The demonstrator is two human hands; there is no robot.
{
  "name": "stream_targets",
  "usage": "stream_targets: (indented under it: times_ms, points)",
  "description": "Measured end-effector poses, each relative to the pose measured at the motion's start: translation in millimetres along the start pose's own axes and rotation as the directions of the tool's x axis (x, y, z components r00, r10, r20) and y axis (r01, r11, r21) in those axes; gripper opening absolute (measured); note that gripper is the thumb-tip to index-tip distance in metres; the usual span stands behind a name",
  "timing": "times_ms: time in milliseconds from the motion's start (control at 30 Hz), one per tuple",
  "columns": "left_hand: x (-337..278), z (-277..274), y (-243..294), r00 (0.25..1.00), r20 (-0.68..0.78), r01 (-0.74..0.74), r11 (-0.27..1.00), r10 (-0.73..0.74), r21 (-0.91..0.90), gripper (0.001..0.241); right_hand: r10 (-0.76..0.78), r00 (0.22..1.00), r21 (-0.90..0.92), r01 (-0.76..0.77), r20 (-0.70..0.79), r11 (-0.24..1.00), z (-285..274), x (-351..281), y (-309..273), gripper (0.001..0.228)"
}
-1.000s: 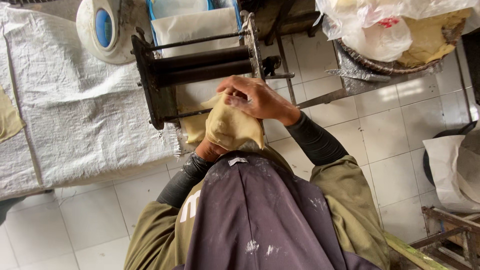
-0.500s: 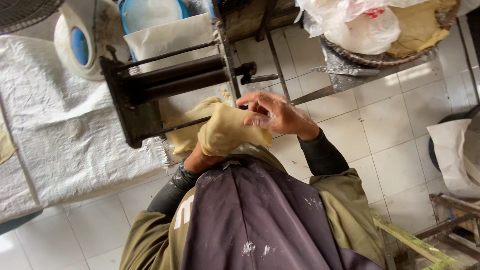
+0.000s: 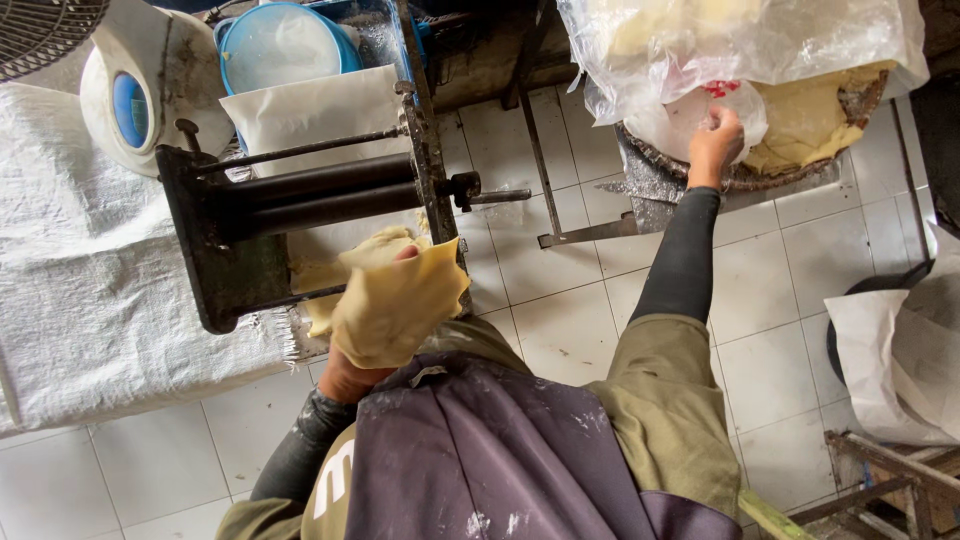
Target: The person flattens pieces of dough using a manual pasta roller machine, feeding the dough through the rollers while turning the hand crank.
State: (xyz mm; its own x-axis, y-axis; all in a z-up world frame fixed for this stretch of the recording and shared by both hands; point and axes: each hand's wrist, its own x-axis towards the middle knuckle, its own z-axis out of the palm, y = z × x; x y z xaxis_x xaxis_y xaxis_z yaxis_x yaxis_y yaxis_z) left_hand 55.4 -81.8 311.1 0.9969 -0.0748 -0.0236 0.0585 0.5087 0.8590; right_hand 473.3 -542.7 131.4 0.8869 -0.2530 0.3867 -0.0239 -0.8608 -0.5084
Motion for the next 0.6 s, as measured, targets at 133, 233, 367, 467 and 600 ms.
stream_targets:
  times_ms: [133, 233, 367, 467, 600]
  points:
    - [-4, 3, 2, 0.996, -0.068, -0.055, 0.998, 0.057, 0.037, 0.068, -0.077, 0.985, -0.033, 0.083, 0.152, 0.996, 33, 15, -2, 0.024]
    - [-4, 5, 3, 0.992, -0.123, -0.046, 0.895, -0.011, -0.444, 0.065, -0.169, 0.978, -0.076, 0.179, 0.121, 0.981, 46, 18, -23, 0.030]
    - [-3, 5, 6, 0.982, -0.177, -0.098, 0.971, 0.060, -0.218, 0.064, 0.002, 0.985, 0.021, -0.005, 0.170, 1.000, 58, 14, -33, 0.031]
    - [-1, 1, 9, 0.960, -0.160, -0.179, 0.941, 0.231, 0.288, 0.077, -0.043, 0.993, -0.071, 0.051, 0.109, 0.996, 63, 11, -24, 0.037]
    - [-6, -7, 10, 0.982, -0.182, -0.111, 0.664, -0.039, -0.740, 0.065, -0.547, 0.834, -0.388, 0.526, 0.063, 0.757, 57, 2, -16, 0.038]
